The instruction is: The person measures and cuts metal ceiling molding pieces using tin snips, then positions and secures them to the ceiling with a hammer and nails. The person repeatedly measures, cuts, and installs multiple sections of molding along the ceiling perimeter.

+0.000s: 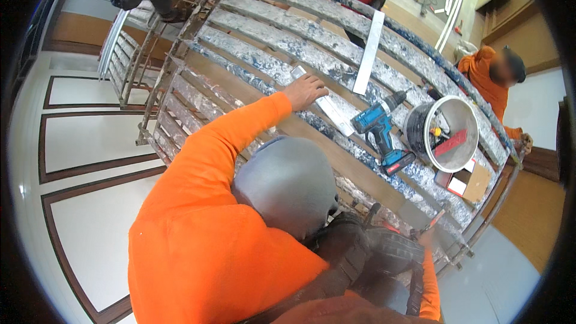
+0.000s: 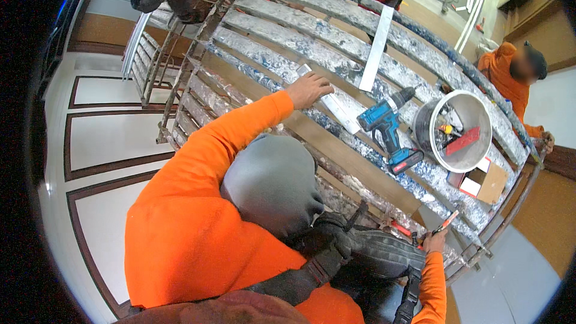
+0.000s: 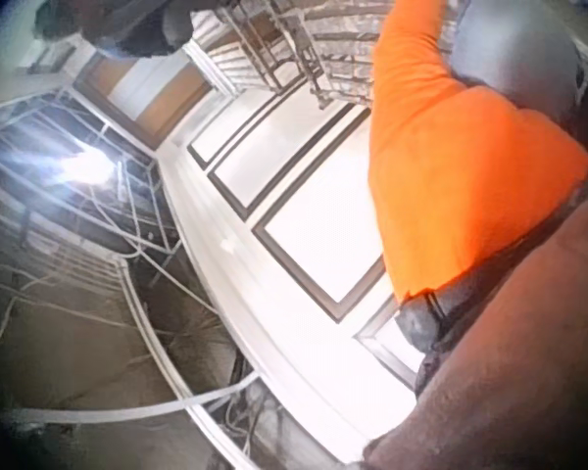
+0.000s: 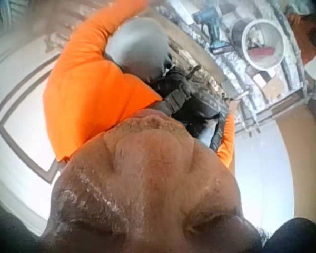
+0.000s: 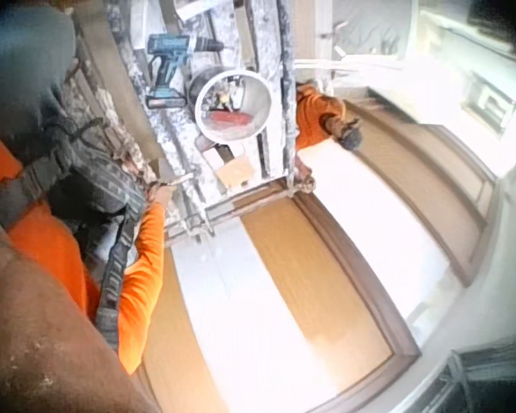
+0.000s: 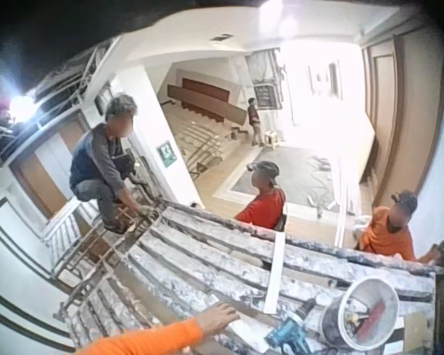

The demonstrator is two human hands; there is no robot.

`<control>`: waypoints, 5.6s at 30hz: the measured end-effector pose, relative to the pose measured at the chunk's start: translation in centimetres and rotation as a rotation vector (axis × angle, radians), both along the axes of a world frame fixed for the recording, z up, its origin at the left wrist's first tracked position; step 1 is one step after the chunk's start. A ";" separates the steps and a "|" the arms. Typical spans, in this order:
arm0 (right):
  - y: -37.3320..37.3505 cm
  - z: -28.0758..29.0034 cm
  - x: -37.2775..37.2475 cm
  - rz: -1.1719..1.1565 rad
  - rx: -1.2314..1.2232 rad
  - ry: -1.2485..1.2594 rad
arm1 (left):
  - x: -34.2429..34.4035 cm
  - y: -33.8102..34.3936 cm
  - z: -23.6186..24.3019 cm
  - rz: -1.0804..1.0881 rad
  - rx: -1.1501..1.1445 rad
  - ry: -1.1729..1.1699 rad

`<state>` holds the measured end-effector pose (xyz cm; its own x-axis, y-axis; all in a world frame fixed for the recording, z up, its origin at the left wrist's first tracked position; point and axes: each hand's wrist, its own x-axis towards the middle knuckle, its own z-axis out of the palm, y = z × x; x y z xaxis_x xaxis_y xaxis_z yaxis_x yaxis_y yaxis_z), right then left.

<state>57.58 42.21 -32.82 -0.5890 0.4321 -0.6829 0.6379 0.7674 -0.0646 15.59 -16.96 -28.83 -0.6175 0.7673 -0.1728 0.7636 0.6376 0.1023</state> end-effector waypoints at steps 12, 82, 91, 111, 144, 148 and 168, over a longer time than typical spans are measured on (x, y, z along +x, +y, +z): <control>-0.3 -0.2 0.0 -0.151 -0.066 0.008 | -0.1 -3.2 -1.4 0.227 0.075 -0.045; -5.3 -2.0 0.1 -0.278 0.360 0.382 | -2.7 40.4 14.6 -0.507 -0.495 0.106; -5.0 -1.9 0.3 -0.255 0.313 0.404 | -0.7 39.7 8.9 -0.699 -0.172 -0.171; -5.2 -0.1 -1.0 -0.298 0.269 0.422 | 1.0 41.9 4.9 -0.992 -0.387 -0.111; -4.1 -1.5 0.4 -0.294 0.196 0.519 | -3.3 27.5 22.4 -0.179 0.570 -0.720; -2.7 -1.5 1.5 -0.188 0.332 0.563 | -4.0 20.0 21.6 0.192 0.886 -1.010; -10.7 20.4 -9.8 0.349 -0.278 0.562 | 3.8 4.0 -1.8 0.615 0.810 -0.573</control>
